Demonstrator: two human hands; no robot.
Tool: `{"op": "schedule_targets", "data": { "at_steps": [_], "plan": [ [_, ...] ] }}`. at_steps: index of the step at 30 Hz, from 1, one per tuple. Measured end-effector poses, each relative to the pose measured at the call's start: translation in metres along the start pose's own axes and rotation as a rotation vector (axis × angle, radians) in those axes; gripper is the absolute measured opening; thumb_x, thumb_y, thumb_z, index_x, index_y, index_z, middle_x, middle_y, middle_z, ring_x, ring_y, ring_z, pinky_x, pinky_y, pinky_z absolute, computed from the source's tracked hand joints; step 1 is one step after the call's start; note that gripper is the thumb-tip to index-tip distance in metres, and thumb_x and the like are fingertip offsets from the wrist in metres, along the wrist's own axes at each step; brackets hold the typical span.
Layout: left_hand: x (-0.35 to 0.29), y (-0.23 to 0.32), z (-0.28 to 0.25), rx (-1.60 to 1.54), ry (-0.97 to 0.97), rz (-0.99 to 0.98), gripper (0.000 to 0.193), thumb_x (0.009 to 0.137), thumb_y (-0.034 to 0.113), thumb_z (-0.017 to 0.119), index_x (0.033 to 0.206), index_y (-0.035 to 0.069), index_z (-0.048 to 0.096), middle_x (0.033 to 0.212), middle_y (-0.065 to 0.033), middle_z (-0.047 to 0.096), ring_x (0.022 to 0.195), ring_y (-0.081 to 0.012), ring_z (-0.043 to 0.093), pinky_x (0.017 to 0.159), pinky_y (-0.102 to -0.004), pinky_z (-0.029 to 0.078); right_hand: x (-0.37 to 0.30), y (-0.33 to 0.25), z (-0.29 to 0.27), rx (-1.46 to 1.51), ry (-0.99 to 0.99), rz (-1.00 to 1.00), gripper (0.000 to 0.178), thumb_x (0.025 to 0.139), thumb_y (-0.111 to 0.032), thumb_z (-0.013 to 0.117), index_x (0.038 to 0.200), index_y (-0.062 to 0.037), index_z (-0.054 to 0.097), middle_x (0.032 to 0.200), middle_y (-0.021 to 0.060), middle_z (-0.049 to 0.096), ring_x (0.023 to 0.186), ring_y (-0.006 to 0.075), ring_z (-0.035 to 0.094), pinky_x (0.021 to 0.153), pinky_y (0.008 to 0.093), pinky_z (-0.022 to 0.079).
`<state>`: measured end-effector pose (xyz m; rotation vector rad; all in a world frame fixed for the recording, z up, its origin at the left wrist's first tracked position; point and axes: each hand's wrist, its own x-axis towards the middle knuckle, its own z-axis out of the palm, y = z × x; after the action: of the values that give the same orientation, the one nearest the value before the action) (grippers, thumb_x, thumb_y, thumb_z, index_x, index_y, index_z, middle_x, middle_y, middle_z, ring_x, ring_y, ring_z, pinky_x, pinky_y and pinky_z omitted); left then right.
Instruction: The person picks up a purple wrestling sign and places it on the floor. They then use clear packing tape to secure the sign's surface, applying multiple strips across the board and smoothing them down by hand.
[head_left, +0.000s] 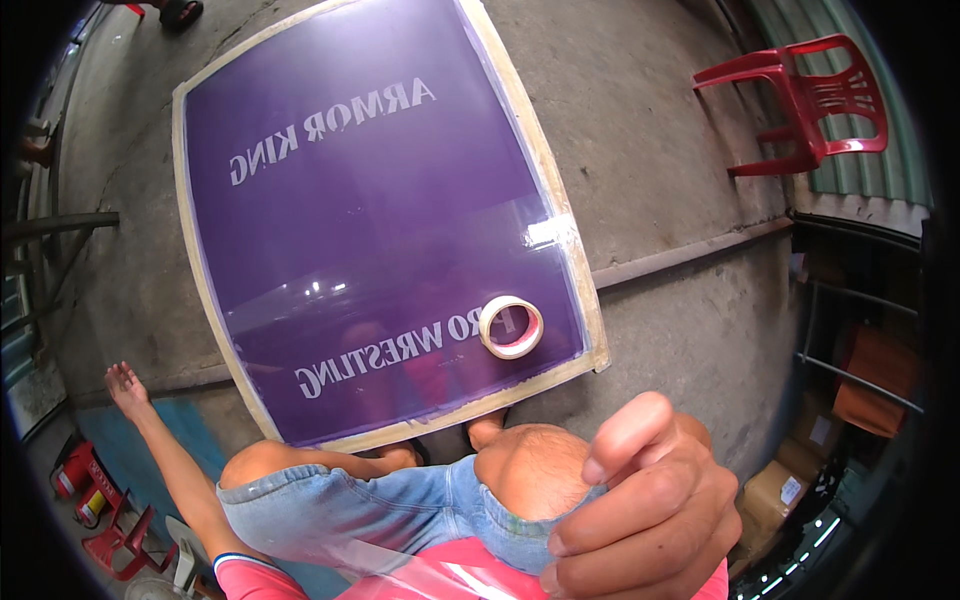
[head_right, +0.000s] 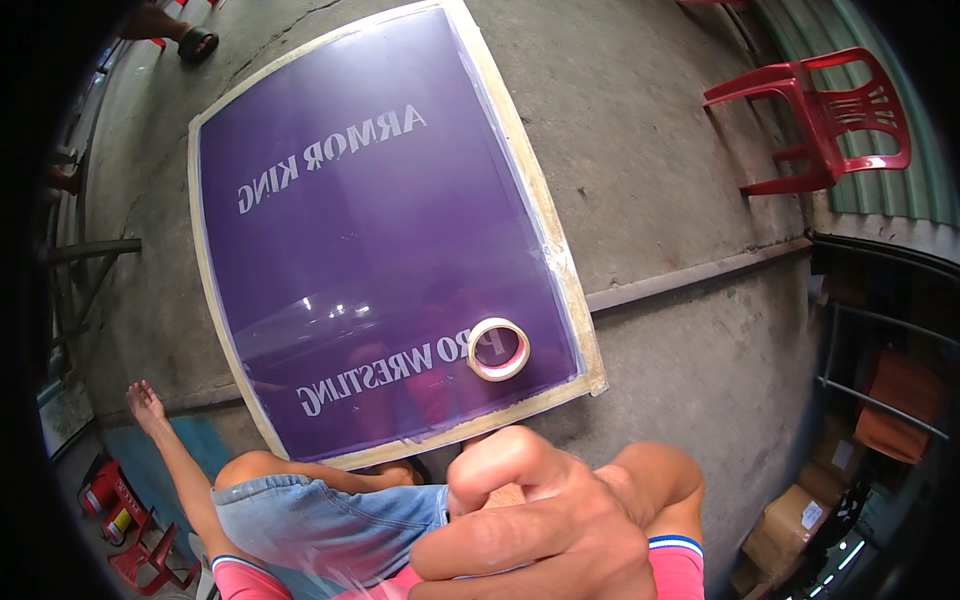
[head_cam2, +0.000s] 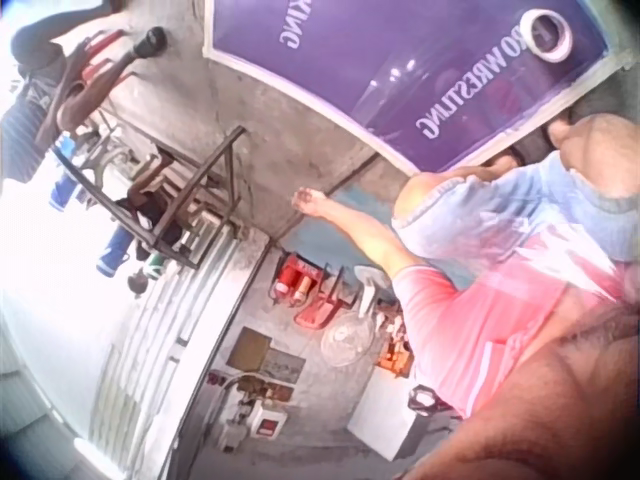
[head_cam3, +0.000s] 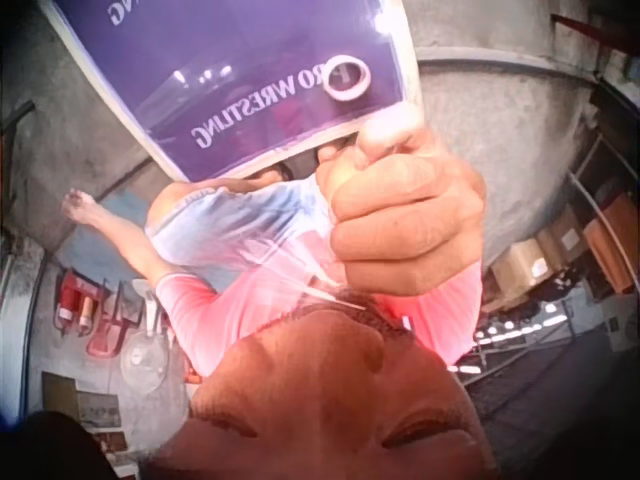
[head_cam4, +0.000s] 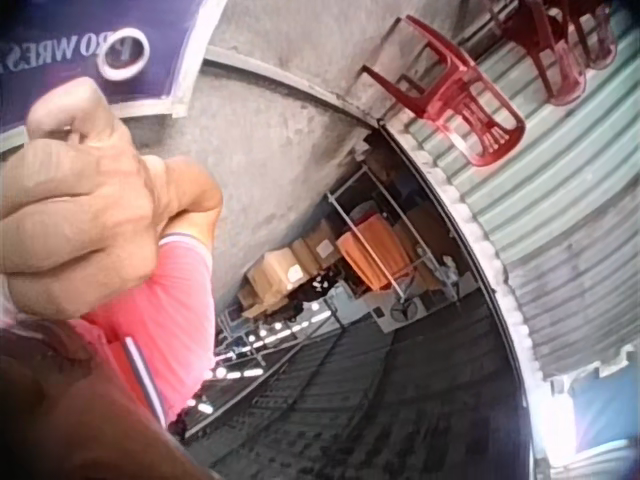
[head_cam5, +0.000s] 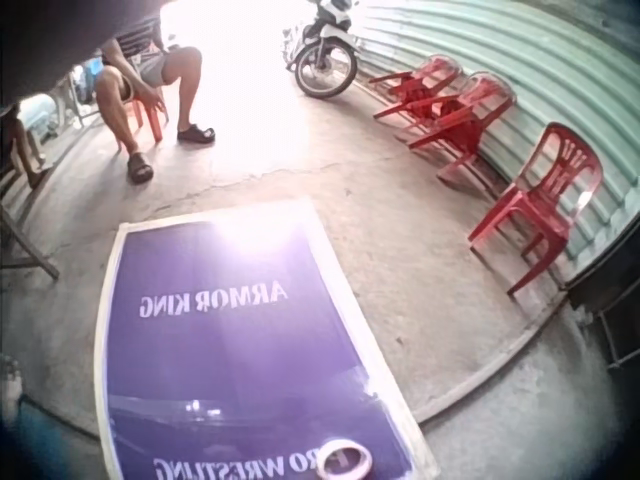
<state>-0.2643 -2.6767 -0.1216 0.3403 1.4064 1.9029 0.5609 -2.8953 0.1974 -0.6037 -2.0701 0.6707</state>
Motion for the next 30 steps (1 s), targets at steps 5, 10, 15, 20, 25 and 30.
{"op": "schedule_targets", "data": {
  "at_steps": [5, 10, 15, 20, 25, 30],
  "plan": [
    [-0.037, -0.003, 0.02, 0.485, -0.205, -0.047, 0.015, 0.095, 0.01, 0.066, 0.106, 0.001, 0.064, 0.097, -0.0106, 0.068, 0.097, -0.0218, 0.066, 0.094, -0.0389, 0.057, -0.034, 0.041, 0.005, -0.021, 0.669, 0.548, 0.002, 0.083, -0.005, 0.065, 0.085, -0.0042, 0.064, 0.089, 0.0099, 0.066, 0.076, 0.0176, 0.062, 0.066, 0.0349, 0.049],
    [-0.137, -0.052, 0.102, 0.779, -0.497, -0.349, 0.016, 0.091, 0.012, 0.071, 0.105, 0.005, 0.066, 0.091, -0.0043, 0.067, 0.085, -0.0178, 0.067, 0.08, -0.0365, 0.061, -0.153, 0.185, -0.035, 0.269, 0.948, 1.331, 0.016, 0.09, -0.018, 0.073, 0.091, -0.0046, 0.065, 0.094, 0.0064, 0.069, 0.093, 0.0159, 0.066, 0.084, 0.0331, 0.052],
    [-0.168, -0.102, 0.127, 0.764, -0.475, -0.344, 0.036, 0.086, 0.002, 0.074, 0.119, 0.001, 0.058, 0.092, -0.0064, 0.066, 0.084, -0.0175, 0.067, 0.079, -0.0364, 0.062, -0.227, 0.245, -0.021, 0.243, 1.071, 1.509, 0.018, 0.088, -0.016, 0.075, 0.09, -0.0056, 0.061, 0.091, 0.0067, 0.068, 0.082, 0.0173, 0.069, 0.07, 0.0309, 0.058],
    [-0.196, -0.11, 0.126, 0.831, -0.354, -0.334, 0.06, 0.083, -0.002, 0.074, 0.135, -0.001, 0.044, 0.094, -0.009, 0.066, 0.083, -0.0184, 0.068, 0.078, -0.0365, 0.062, -0.231, 0.263, -0.015, 0.245, 1.036, 1.534, 0.021, 0.087, -0.015, 0.076, 0.091, -0.0025, 0.06, 0.09, 0.0093, 0.067, 0.077, 0.0216, 0.072, 0.064, 0.0296, 0.061],
    [-0.2, -0.113, 0.136, 0.805, -0.358, -0.36, 0.061, 0.084, -0.003, 0.073, 0.136, -0.001, 0.042, 0.096, -0.0114, 0.067, 0.083, -0.0199, 0.069, 0.076, -0.0365, 0.063, -0.239, 0.262, -0.013, 0.25, 1.035, 1.537, 0.021, 0.088, -0.017, 0.076, 0.091, -0.0023, 0.06, 0.092, 0.0097, 0.067, 0.077, 0.0226, 0.072, 0.065, 0.03, 0.061],
    [-0.195, -0.116, 0.135, 0.825, -0.368, -0.363, 0.062, 0.084, -0.002, 0.074, 0.137, -0.002, 0.042, 0.098, -0.0118, 0.067, 0.084, -0.0209, 0.069, 0.076, -0.0366, 0.064, -0.239, 0.263, -0.014, 0.23, 1.023, 1.547, 0.021, 0.088, -0.016, 0.075, 0.091, -0.002, 0.061, 0.092, 0.0096, 0.067, 0.075, 0.0206, 0.071, 0.064, 0.0295, 0.061]
  ]
}}
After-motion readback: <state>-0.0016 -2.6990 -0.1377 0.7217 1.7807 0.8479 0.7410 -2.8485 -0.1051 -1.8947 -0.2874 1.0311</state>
